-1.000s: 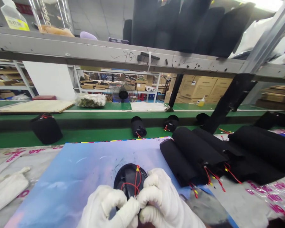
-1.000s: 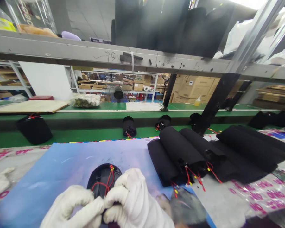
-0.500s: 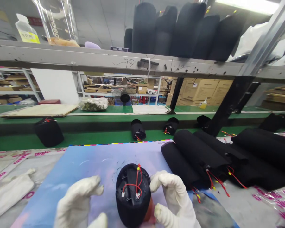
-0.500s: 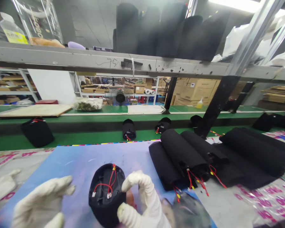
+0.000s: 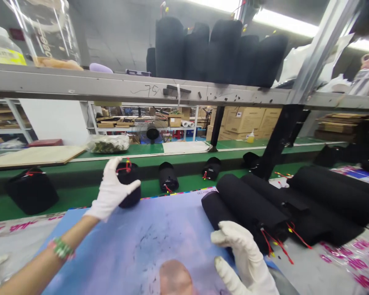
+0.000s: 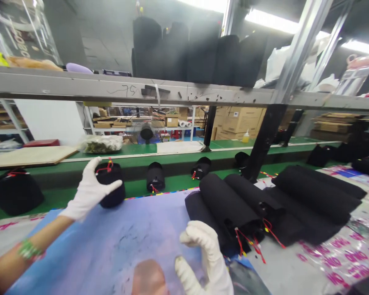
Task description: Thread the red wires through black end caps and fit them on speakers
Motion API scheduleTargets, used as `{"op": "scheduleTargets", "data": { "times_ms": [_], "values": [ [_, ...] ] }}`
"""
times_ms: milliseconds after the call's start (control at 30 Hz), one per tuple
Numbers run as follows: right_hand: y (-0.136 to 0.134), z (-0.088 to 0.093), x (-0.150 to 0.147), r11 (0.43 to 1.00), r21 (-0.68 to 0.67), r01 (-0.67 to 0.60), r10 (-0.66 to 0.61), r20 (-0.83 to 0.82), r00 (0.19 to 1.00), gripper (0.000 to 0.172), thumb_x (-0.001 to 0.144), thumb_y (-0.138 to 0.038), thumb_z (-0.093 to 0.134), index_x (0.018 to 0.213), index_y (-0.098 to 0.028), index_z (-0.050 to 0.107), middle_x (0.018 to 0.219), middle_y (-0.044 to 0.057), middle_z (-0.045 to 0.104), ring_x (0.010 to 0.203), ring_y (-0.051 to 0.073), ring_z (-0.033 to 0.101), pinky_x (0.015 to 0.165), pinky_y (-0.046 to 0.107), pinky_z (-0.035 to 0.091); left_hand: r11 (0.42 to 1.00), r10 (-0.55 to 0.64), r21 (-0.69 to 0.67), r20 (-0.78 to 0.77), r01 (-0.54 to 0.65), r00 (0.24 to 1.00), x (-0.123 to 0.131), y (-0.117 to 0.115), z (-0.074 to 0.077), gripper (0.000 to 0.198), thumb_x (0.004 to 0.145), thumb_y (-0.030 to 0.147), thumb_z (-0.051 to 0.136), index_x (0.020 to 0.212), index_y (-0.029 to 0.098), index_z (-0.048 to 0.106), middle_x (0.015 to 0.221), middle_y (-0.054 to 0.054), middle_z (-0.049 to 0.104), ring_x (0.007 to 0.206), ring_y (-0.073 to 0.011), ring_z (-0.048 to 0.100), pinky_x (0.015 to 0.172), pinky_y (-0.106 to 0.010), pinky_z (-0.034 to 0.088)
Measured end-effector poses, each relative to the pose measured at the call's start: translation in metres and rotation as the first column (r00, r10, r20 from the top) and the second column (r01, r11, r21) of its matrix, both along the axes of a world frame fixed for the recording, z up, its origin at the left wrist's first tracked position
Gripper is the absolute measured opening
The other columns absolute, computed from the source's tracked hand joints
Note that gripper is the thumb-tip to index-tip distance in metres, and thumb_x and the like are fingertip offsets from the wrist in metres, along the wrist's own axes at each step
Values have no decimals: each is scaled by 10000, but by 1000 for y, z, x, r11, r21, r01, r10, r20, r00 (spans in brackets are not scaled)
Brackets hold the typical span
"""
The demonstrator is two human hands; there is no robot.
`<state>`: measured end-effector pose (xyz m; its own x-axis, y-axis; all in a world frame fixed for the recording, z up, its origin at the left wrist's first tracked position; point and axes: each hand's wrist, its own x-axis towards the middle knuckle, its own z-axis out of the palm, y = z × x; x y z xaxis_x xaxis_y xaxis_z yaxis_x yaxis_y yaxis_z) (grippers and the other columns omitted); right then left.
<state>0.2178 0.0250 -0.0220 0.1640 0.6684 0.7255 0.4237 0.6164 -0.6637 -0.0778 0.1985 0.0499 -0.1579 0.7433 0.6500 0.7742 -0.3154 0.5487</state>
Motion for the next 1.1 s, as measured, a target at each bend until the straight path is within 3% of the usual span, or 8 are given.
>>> {"op": "scheduleTargets", "data": {
  "times_ms": [167, 300, 433, 533, 667, 867, 1000, 1100],
  "values": [
    [3, -20, 41, 845, 208, 492, -515, 564, 646, 393, 937, -312, 575, 1318, -220, 546, 1241, 147, 664, 1036, 325, 692, 826, 472, 577, 993, 97, -68, 34, -95, 995, -16, 56, 2, 846, 885, 583, 571, 1441, -10, 338, 1516, -253, 303, 1384, -531, 335, 1124, -629, 302],
    [13, -28, 34, 726, 480, 493, -658, 694, 293, 358, 888, -281, 530, 1190, -131, 650, 1181, 215, 728, 960, 414, 715, 709, 531, 528, 989, 150, -21, 52, -149, 987, -15, 51, 1, 975, 826, 654, 617, 1474, 8, 280, 1573, -261, 173, 1430, -558, 192, 1161, -641, 201],
    [12, -21, 14, 863, 433, 261, -505, 748, 429, 291, 818, -254, 595, 1095, -203, 671, 1035, 61, 802, 826, 278, 749, 682, 395, 539, 998, 31, 47, 39, -32, 999, 0, 26, -4, 812, 816, 552, 680, 1421, 86, 405, 1587, -148, 263, 1499, -362, 192, 1249, -424, 103],
    [14, -8, 0, 876, 375, 303, -482, 693, 537, 332, 851, -269, 599, 1173, -190, 632, 1080, 87, 787, 853, 278, 741, 724, 401, 546, 989, -115, -75, 124, 125, 986, 17, -4, -22, 715, 826, 524, 647, 1393, 154, 418, 1554, -146, 355, 1444, -318, 359, 1200, -468, 298],
    [30, -1, -32, 834, 293, 468, -526, 677, 514, 392, 881, -268, 581, 1218, -71, 620, 1132, 243, 737, 982, 429, 697, 768, 555, 524, 816, -299, -411, 300, 406, 906, 36, -46, -50, 580, 920, 610, 474, 1400, 285, 450, 1475, -111, 522, 1304, -296, 565, 1060, -509, 477],
    [27, 30, -45, 967, 242, 77, -220, 648, 729, 166, 877, -225, 569, 1021, -222, 651, 970, 37, 773, 882, 237, 703, 987, 457, 462, 656, -314, -522, 469, 546, 826, 55, -73, -65, 632, 930, 666, 407, 1435, 286, 429, 1515, -119, 490, 1373, -282, 501, 1120, -486, 419],
    [31, 47, 4, 811, 272, 519, -563, 606, 562, 338, 947, -381, 561, 1173, -147, 650, 1101, 163, 755, 972, 342, 693, 898, 526, 485, 674, -293, -484, 517, 557, 804, 69, -68, -63, 619, 945, 636, 399, 1451, 279, 397, 1567, -125, 396, 1414, -271, 445, 1156, -476, 373],
    [43, 37, 17, 819, 126, 560, -435, 772, 462, 408, 954, -412, 559, 1220, -118, 657, 1204, 207, 715, 995, 377, 678, 785, 506, 517, 703, -258, -469, 532, 535, 806, 79, -66, -60, 621, 937, 610, 440, 1448, 263, 383, 1610, -121, 292, 1486, -275, 317, 1207, -480, 282]
  ]
}}
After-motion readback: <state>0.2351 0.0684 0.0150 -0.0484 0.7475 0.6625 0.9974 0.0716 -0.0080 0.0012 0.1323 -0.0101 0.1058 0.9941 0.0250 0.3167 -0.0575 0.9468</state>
